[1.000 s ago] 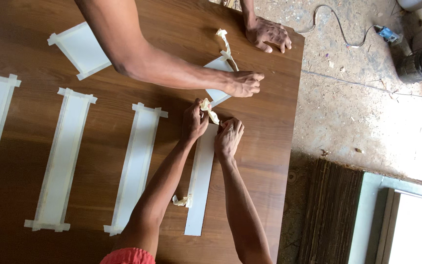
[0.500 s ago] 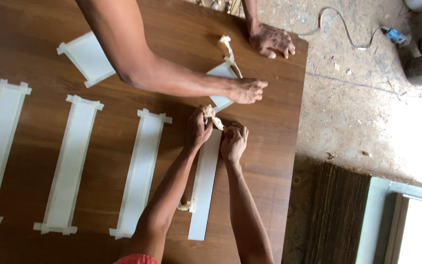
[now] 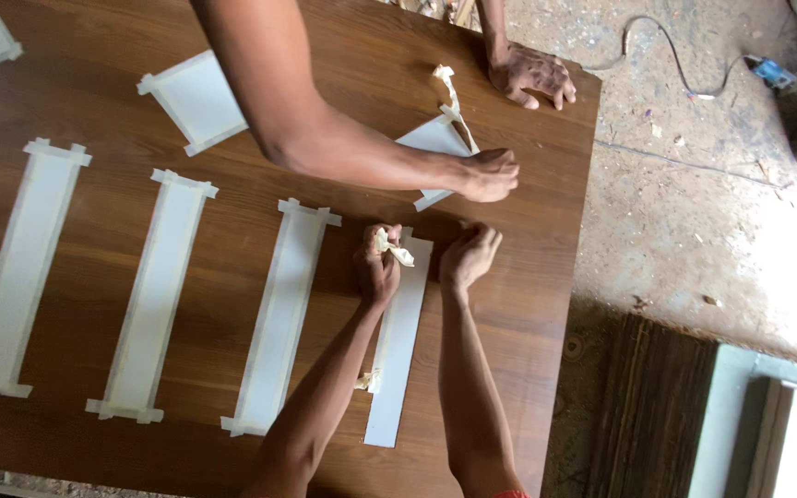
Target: The person peels strips of masking tape off a large wooden panel laid on a workbench, working along the taped outlines one strip at a time and crumpling the removed tape in their hand. Another worker at the far side of the panel removes tape from the square sections.
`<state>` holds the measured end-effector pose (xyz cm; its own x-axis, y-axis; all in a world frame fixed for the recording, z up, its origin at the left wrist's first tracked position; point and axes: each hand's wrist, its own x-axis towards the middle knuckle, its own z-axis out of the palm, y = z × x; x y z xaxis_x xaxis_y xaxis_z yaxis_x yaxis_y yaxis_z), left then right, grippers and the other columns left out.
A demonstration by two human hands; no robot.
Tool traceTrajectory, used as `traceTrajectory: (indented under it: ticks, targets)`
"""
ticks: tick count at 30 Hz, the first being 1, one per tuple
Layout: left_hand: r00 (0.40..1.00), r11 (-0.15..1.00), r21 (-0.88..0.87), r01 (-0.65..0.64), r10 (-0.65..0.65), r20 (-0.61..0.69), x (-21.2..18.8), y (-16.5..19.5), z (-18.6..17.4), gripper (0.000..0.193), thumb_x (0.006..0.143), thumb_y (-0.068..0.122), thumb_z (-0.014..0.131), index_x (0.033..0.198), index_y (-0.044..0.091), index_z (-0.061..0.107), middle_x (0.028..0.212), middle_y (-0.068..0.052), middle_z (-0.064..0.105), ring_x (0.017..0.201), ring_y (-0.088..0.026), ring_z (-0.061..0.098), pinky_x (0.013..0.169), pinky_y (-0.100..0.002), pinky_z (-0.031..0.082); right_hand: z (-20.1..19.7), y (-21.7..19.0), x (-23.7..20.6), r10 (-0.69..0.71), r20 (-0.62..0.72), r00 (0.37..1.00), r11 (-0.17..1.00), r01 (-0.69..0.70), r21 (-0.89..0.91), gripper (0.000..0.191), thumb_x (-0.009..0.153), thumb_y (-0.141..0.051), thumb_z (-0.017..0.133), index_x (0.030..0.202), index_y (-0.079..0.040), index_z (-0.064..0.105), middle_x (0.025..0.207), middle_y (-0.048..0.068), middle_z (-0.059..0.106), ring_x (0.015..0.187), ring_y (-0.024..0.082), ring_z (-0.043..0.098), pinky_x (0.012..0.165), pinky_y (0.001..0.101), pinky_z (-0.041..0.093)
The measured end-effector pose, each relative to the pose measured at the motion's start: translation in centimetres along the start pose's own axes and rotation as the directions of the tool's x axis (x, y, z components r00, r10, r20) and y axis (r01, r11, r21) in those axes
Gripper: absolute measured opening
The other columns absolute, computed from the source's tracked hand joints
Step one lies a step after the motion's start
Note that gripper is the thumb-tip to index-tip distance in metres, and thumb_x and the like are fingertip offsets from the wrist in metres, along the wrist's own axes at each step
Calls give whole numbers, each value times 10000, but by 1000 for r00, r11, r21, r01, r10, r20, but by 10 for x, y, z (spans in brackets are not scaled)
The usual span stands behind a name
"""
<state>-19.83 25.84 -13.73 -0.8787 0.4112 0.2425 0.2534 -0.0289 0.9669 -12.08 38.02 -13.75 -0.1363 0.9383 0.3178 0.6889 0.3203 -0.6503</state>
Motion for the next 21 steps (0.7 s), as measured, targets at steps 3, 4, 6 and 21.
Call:
traceTrajectory:
  ticks: [3, 4, 6, 21]
  targets:
    - [991, 980, -170, 104, -115, -61, 2, -2, 1, 74, 1052, 60, 510, 1095, 33, 564, 1011, -108, 746, 905, -177, 742, 736, -317, 635, 8, 2, 5, 109, -40, 993, 993, -107, 41, 78, 986, -126, 621, 1033, -74, 588, 998, 99, 658, 861, 333, 647, 713, 471, 513]
    - [990, 976, -184, 113, -126, -63, 3, -3, 1, 71, 1065, 63, 508, 1093, 30, 565, 1013, -116, 740, 912, -183, 742, 740, -321, 641, 8, 3, 5, 104, -52, 993, 993, -101, 56, 79, 1000, -127, 608, 1051, -75, 576, 974, 90, 671, 846, 334, 650, 716, 473, 511]
    - [987, 967, -218, 133, -150, -62, 4, -5, 1, 76, 1092, 70, 506, 1090, 24, 566, 1018, -132, 728, 926, -195, 742, 748, -330, 652, 8, 2, 2, 134, -29, 991, 988, -131, 76, 142, 1004, -183, 655, 1033, -75, 567, 929, 95, 661, 810, 322, 639, 705, 467, 504]
    - [991, 988, -84, -130, 133, 26, -9, -21, -9, 216, 1014, -13, 531, 1217, 35, 584, 1031, -92, 669, 918, -135, 671, 776, -286, 615, 4, 4, 1, -44, 117, 992, 999, 45, -8, 59, 956, -125, 626, 977, -69, 622, 974, 59, 679, 966, 271, 646, 759, 428, 547]
